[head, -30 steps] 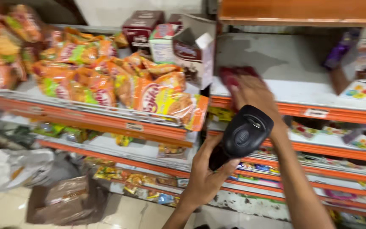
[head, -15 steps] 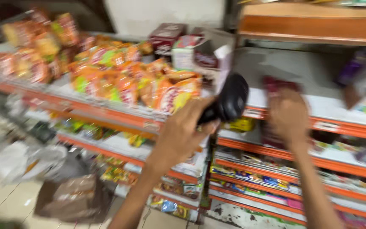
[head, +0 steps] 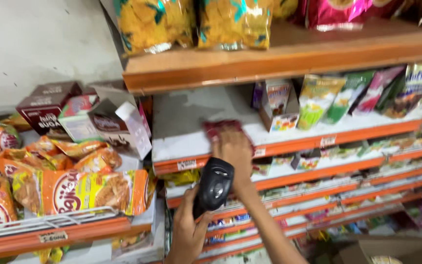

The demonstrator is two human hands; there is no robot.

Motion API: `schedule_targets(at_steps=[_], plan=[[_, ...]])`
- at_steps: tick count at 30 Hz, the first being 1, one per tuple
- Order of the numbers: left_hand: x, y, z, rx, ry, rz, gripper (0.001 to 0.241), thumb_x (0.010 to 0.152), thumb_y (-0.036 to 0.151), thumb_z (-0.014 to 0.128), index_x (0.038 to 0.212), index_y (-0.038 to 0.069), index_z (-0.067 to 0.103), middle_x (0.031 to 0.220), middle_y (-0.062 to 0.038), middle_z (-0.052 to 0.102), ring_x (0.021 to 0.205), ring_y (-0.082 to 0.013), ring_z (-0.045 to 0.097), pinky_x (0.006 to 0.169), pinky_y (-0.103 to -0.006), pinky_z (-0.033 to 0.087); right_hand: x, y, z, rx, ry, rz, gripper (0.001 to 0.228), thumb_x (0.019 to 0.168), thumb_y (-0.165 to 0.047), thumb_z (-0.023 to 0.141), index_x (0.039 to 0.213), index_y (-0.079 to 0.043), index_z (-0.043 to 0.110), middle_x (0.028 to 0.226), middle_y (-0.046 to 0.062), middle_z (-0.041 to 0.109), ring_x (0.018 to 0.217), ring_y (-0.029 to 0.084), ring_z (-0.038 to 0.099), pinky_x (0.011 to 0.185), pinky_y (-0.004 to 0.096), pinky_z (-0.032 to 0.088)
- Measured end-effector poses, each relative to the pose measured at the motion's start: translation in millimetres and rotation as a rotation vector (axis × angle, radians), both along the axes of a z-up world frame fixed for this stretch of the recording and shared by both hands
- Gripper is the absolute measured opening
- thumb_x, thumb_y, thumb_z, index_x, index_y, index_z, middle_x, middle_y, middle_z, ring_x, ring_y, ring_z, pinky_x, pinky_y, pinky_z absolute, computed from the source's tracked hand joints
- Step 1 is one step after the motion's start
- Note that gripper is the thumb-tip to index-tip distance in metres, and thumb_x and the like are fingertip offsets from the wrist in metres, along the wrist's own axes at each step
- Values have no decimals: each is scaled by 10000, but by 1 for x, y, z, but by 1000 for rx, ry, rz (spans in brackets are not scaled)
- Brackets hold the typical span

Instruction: The person wipes the supermarket shelves with a cloth, uses a barcode scanner on a shelf surface, and moves various packets and boxes of food products.

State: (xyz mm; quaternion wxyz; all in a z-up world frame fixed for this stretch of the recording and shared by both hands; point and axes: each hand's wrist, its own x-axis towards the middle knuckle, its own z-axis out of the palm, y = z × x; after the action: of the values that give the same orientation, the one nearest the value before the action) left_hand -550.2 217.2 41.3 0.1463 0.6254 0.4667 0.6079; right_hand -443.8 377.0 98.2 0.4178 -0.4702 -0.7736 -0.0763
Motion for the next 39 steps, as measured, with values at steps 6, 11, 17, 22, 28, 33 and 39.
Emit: schedule_targets(at_steps=[6, 11, 17, 22, 28, 33, 39], plan=[[-18, 30, 48, -13, -52, 293, 479, 789, 51, 748, 1242, -5, 603, 1081, -193, 680, 1017, -389, 687, 872, -419, 541, -48, -53, 8, 281, 34, 519, 514, 879, -251, 624, 1286, 63, 622, 1298, 249, 651, 1242, 408, 591, 1051, 510, 421], [-42, 72, 91, 198, 229, 395, 509, 614, -69, 728, 1110, 22, 661, 1009, -168, 671, 965, -422, 639, 855, -476, 511, -13, -38, 4, 86, -81, 261, 426, 837, -151, 599, 1228, 11, 648, 1236, 253, 646, 1193, 441, 586, 1061, 529, 443], [-57, 107, 104, 279, 328, 370, 537, 627, -99, 723, 1142, 46, 669, 1043, -161, 689, 971, -406, 632, 856, -474, 500, -13, 40, 35, -410, -261, 156, 237, 893, -203, 565, 1006, -57, 714, 1094, 210, 713, 1100, 416, 632, 976, 498, 502], [-65, 126, 93, 287, 340, 345, 452, 718, -109, 745, 1138, 34, 658, 1056, -160, 695, 1005, -404, 643, 875, -483, 488, -21, 44, 11, -325, -265, 424, 284, 911, -250, 554, 1008, -30, 705, 1084, 276, 676, 1074, 472, 596, 952, 559, 456], [-62, 122, 84, 333, 377, 362, 472, 686, -65, 763, 1136, 35, 662, 1032, -151, 693, 976, -385, 646, 876, -462, 517, 17, 98, -31, -217, -213, 373, 257, 878, -251, 592, 954, -29, 697, 1014, 257, 698, 1019, 454, 628, 931, 553, 474], [-60, 123, 87, 334, 376, 379, 515, 637, -68, 766, 1131, 46, 673, 1052, -153, 701, 987, -390, 646, 896, -451, 513, -21, 143, -56, -349, -326, 398, 258, 731, -282, 687, 893, -85, 726, 906, 180, 740, 909, 370, 698, 825, 477, 558], [-65, 122, 77, 334, 340, 303, 507, 692, -56, 778, 1165, 61, 637, 1103, -124, 704, 1029, -361, 658, 934, -435, 524, -15, 93, -56, -532, -176, 604, 245, 829, -278, 658, 946, -65, 685, 900, 186, 733, 898, 352, 716, 789, 467, 552]])
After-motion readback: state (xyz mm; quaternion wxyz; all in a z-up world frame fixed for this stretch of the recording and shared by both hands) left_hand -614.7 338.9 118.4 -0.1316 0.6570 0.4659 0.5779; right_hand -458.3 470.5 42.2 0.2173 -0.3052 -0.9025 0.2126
